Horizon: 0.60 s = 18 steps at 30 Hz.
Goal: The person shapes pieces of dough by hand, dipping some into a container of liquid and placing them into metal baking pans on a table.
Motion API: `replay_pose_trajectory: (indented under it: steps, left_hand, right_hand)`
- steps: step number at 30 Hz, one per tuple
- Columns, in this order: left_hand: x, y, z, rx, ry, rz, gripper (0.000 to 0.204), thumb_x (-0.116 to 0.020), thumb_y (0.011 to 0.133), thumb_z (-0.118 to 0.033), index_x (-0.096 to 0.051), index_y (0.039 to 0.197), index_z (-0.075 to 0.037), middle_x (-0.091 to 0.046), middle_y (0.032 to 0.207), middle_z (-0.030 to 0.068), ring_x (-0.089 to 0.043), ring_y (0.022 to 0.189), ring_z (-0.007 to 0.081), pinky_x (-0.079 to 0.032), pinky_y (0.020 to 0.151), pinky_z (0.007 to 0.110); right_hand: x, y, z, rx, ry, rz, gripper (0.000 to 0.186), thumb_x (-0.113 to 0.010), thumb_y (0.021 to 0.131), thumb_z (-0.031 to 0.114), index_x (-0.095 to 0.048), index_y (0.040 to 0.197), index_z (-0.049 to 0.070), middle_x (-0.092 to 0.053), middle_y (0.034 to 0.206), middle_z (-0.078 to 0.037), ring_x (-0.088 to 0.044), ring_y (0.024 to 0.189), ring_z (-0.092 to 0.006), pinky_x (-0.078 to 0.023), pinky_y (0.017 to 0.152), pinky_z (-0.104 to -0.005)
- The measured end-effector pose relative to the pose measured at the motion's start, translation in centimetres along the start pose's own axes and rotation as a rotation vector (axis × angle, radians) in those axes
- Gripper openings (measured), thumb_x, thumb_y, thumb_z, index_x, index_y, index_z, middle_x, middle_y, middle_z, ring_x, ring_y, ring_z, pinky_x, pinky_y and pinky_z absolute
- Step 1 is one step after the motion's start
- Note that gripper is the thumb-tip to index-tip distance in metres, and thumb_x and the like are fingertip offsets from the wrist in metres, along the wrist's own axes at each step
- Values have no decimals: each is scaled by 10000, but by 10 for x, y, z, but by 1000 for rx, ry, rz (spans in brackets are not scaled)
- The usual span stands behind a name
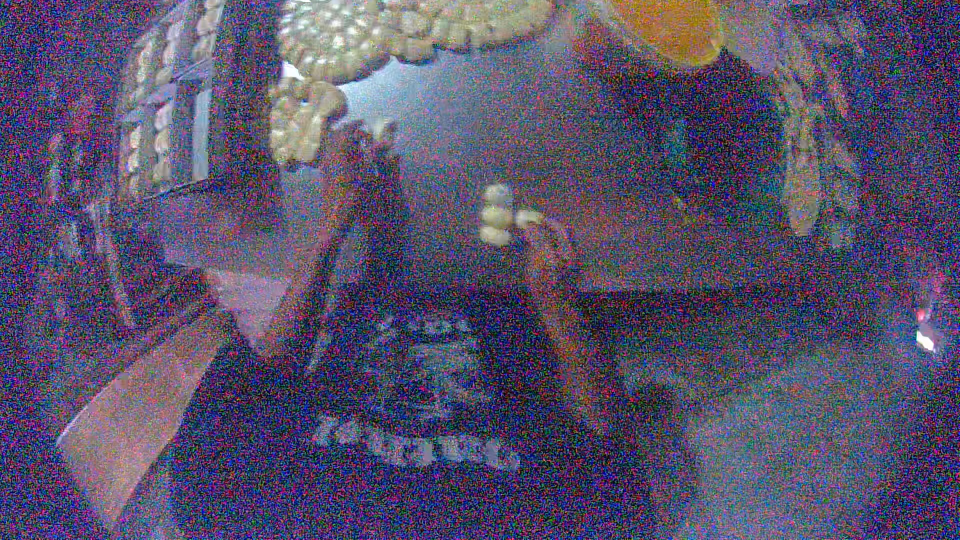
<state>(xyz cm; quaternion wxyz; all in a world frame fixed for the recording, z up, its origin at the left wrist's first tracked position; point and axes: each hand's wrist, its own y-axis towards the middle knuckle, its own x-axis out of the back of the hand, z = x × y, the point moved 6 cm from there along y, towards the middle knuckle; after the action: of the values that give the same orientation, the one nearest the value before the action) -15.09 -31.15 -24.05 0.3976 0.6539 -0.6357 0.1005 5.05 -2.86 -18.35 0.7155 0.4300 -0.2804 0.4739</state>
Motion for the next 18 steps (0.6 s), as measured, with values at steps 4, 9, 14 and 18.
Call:
replay_pose_trajectory:
  steps: [4, 9, 14, 18]
  left_hand:
    - [-15, 3, -13, 104, -109, 98, 302, -662, 863, -152, -603, 1128, -18, -645, 907, 121, -627, 859, 289, -500, 776, 404]
    - [-8, -22, -51, 799, -948, 327, 252, -646, 896, -153, -612, 1106, -18, -659, 947, 48, -611, 845, 168, -488, 731, 308]
    - [-16, -42, -104, 881, -1435, 412, 234, -621, 918, -146, -578, 1122, -39, -630, 1047, 66, -606, 930, 170, -495, 829, 313]
    - [-10, -47, -131, 959, -1578, 374, 233, -599, 935, -160, -550, 1117, -24, -623, 1052, 68, -607, 969, 181, -505, 879, 320]
  right_hand:
    - [38, 18, 47, -145, -1, -43, 177, -609, 907, 105, -691, 1056, 54, -650, 1029, -128, -648, 930, -281, -537, 783, -374]
    - [-17, 62, 76, -219, 293, 169, 254, -615, 933, 157, -663, 1146, 28, -669, 1060, -104, -642, 952, -197, -512, 828, -315]
    - [-65, 90, 70, -618, 1125, 280, 286, -601, 959, 172, -646, 1181, -2, -667, 1153, -77, -614, 1028, -125, -503, 864, -270]
    - [-38, 88, 61, -575, 858, 371, 271, -629, 934, 131, -640, 1178, 13, -678, 1106, -68, -640, 961, -132, -515, 848, -272]
